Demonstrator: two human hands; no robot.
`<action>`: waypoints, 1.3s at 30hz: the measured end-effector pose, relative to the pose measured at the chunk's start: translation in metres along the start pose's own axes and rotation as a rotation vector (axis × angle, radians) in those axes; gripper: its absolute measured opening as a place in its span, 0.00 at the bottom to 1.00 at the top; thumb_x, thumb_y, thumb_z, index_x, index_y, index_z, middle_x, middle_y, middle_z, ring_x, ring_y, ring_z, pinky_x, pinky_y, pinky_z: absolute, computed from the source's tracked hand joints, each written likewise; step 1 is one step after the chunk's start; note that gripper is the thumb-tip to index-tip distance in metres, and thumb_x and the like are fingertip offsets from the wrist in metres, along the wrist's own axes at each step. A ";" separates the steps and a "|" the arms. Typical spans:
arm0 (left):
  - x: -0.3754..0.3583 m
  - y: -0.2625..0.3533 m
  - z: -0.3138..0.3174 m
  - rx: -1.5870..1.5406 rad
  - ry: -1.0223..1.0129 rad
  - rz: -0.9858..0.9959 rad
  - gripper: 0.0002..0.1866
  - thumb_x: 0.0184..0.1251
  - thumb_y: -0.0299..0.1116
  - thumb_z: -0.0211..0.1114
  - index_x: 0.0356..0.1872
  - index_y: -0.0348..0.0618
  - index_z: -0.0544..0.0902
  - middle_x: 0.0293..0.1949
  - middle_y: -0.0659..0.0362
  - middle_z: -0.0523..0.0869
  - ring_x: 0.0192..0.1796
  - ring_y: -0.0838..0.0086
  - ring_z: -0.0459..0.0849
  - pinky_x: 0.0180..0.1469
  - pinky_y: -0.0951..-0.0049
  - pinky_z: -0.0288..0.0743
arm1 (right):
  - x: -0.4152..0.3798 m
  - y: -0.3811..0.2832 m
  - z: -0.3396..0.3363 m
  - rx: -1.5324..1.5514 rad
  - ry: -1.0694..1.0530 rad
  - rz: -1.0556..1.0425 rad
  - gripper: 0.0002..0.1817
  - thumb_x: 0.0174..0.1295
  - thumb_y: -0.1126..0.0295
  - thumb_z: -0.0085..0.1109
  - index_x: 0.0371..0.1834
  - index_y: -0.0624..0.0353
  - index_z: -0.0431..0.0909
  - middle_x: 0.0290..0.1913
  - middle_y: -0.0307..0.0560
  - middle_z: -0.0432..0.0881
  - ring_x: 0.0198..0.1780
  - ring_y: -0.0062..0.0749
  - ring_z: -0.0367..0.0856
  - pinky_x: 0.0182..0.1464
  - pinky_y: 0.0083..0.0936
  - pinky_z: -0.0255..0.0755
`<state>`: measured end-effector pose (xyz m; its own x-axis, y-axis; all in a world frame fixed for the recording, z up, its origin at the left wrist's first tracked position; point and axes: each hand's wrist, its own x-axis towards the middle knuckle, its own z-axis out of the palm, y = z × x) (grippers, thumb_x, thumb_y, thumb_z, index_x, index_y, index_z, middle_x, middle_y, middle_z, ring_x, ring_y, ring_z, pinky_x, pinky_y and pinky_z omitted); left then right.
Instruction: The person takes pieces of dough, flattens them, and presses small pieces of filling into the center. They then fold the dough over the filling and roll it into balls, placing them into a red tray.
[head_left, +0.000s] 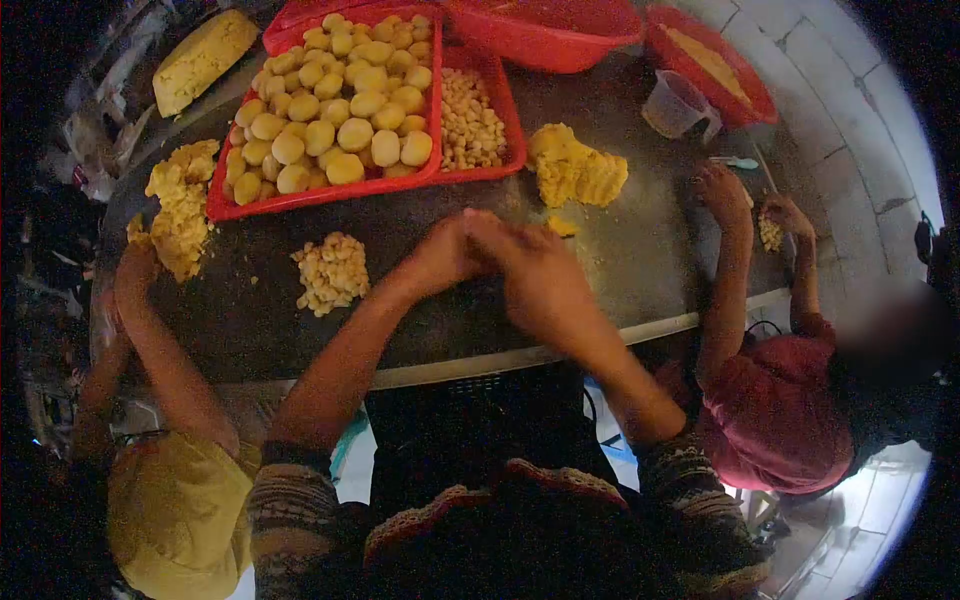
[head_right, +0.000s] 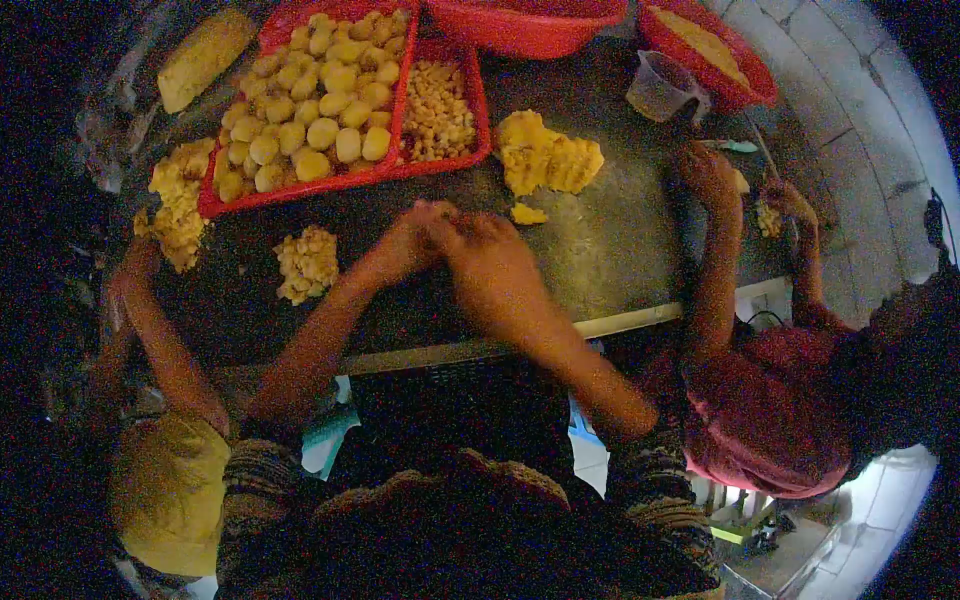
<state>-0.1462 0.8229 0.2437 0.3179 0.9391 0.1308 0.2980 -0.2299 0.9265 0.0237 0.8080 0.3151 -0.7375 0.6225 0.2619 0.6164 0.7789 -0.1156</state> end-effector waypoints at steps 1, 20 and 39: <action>0.000 0.001 0.002 -0.040 0.085 0.092 0.16 0.54 0.26 0.67 0.45 0.40 0.76 0.37 0.59 0.83 0.38 0.74 0.81 0.41 0.72 0.75 | 0.001 0.009 -0.006 0.287 0.063 0.057 0.30 0.47 0.81 0.51 0.60 0.55 0.68 0.54 0.55 0.75 0.56 0.51 0.73 0.58 0.38 0.68; 0.005 0.007 -0.008 0.005 0.007 -0.234 0.06 0.66 0.30 0.58 0.39 0.39 0.79 0.35 0.62 0.81 0.37 0.81 0.77 0.38 0.76 0.73 | -0.002 0.060 -0.013 0.377 0.101 0.346 0.17 0.54 0.73 0.52 0.48 0.52 0.77 0.41 0.56 0.80 0.43 0.51 0.79 0.46 0.39 0.73; 0.002 0.010 -0.012 -0.276 0.228 -0.134 0.16 0.73 0.43 0.48 0.37 0.42 0.77 0.25 0.66 0.71 0.23 0.83 0.67 0.26 0.81 0.64 | 0.031 0.080 0.032 -0.174 0.263 0.113 0.13 0.56 0.73 0.48 0.44 0.60 0.77 0.44 0.54 0.77 0.44 0.48 0.78 0.43 0.38 0.75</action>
<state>-0.1532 0.8259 0.2571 0.0750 0.9960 0.0489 0.0599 -0.0534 0.9968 0.0416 0.8920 0.2835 -0.5792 0.6455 0.4979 0.7447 0.6674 0.0012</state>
